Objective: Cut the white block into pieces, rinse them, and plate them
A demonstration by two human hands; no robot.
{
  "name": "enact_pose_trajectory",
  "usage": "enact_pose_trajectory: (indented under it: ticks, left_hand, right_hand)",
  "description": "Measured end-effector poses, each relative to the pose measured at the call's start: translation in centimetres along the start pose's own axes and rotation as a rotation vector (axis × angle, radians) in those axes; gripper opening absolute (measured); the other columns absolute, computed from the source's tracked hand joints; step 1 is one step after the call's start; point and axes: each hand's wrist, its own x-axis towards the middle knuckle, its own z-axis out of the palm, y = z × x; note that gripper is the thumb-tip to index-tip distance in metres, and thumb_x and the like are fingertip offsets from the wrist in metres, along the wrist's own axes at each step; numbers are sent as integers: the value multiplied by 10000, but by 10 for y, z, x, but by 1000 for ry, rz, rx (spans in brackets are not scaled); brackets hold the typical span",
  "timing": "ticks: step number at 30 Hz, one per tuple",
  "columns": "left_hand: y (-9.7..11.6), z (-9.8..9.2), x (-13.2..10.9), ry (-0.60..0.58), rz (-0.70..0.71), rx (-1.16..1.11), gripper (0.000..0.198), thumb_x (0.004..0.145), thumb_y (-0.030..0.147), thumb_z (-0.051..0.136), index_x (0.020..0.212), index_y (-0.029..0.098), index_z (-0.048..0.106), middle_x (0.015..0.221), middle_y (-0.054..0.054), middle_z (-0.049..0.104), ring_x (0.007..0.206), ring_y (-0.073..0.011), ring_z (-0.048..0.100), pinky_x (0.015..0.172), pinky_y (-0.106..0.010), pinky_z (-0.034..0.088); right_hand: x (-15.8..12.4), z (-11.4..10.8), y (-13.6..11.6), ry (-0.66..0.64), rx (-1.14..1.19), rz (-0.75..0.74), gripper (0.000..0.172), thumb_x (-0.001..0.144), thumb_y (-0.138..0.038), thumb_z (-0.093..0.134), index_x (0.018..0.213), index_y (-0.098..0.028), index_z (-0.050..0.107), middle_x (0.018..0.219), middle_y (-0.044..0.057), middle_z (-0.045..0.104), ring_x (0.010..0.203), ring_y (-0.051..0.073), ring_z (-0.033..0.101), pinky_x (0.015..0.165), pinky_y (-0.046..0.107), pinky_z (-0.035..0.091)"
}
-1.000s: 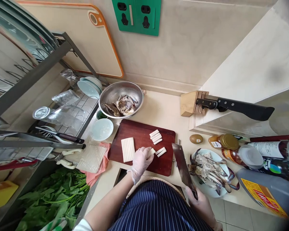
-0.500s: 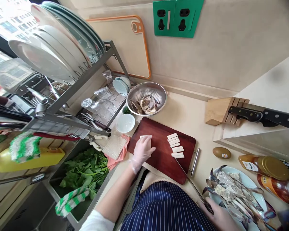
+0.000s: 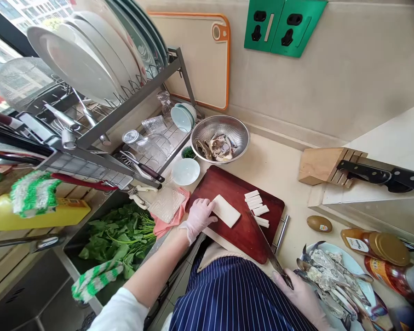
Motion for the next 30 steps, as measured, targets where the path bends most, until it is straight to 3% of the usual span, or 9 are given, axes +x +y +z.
enact_pose_trajectory:
  ticks: [5, 7, 9, 12, 14, 16, 19, 23, 30]
  left_hand:
    - [-1, -2, 17, -7, 360, 55, 564, 777, 187, 617, 1310, 262, 450, 1413, -81, 433, 1296, -270, 382, 1076, -451, 295]
    - [1, 1, 21, -23, 415, 38, 566, 791, 191, 597, 1326, 272, 432, 1420, -74, 423, 1296, -257, 381, 1049, -421, 335]
    - [5, 4, 20, -9, 295, 31, 547, 794, 257, 596, 1319, 235, 442, 1325, -112, 497, 1210, -282, 455, 974, -431, 400]
    - [19, 11, 6, 49, -59, -12, 567, 776, 386, 611, 1277, 168, 462, 1201, -152, 539, 1072, -312, 525, 886, -459, 446]
    - [32, 18, -9, 79, -245, -141, 594, 772, 422, 612, 1272, 154, 436, 1225, -151, 506, 1073, -291, 527, 892, -432, 453]
    - [44, 25, -23, 72, -322, -319, 607, 773, 380, 617, 1294, 169, 386, 1265, -130, 465, 1111, -247, 515, 922, -372, 448]
    - [59, 33, -35, -33, -296, -468, 564, 771, 257, 598, 1288, 202, 380, 1231, -89, 479, 1069, -198, 541, 898, -311, 456]
    - [65, 35, -32, -176, -202, -389, 475, 791, 242, 578, 1245, 213, 441, 1101, -70, 556, 966, -206, 575, 816, -314, 473]
    - [68, 34, -20, -214, -153, -274, 453, 826, 320, 582, 1247, 231, 439, 1049, -49, 600, 924, -196, 597, 782, -288, 459]
  right_hand:
    - [2, 11, 10, -176, 97, 59, 615, 724, -718, 371, 976, -243, 670, 950, 116, 728, 954, 308, 668, 777, 337, 518]
    - [3, 14, 12, -229, 105, 52, 602, 723, -721, 373, 966, -251, 660, 950, 116, 725, 973, 314, 660, 793, 347, 511]
    - [4, 14, 11, -244, 112, 44, 584, 736, -712, 364, 961, -253, 647, 938, 114, 723, 971, 314, 659, 808, 355, 501]
    - [4, 11, 3, -234, 114, 43, 554, 767, -686, 349, 959, -254, 638, 919, 114, 722, 963, 308, 661, 821, 358, 487]
    - [4, 6, -7, -232, 91, 52, 528, 782, -661, 353, 959, -252, 636, 927, 124, 723, 963, 312, 660, 808, 358, 482]
    - [4, 0, -20, -216, 60, 43, 494, 803, -629, 347, 929, -247, 634, 927, 131, 724, 944, 312, 664, 792, 358, 474]
    - [5, -7, -37, -179, 21, -12, 471, 833, -607, 329, 853, -238, 621, 860, 117, 729, 856, 293, 680, 736, 337, 469]
    - [9, -11, -52, -79, -18, -87, 507, 857, -594, 310, 915, -203, 627, 867, 129, 725, 873, 285, 679, 695, 309, 464]
    - [13, -18, -83, -77, -38, -203, 490, 879, -582, 266, 836, -211, 583, 780, 106, 714, 772, 273, 690, 628, 299, 438]
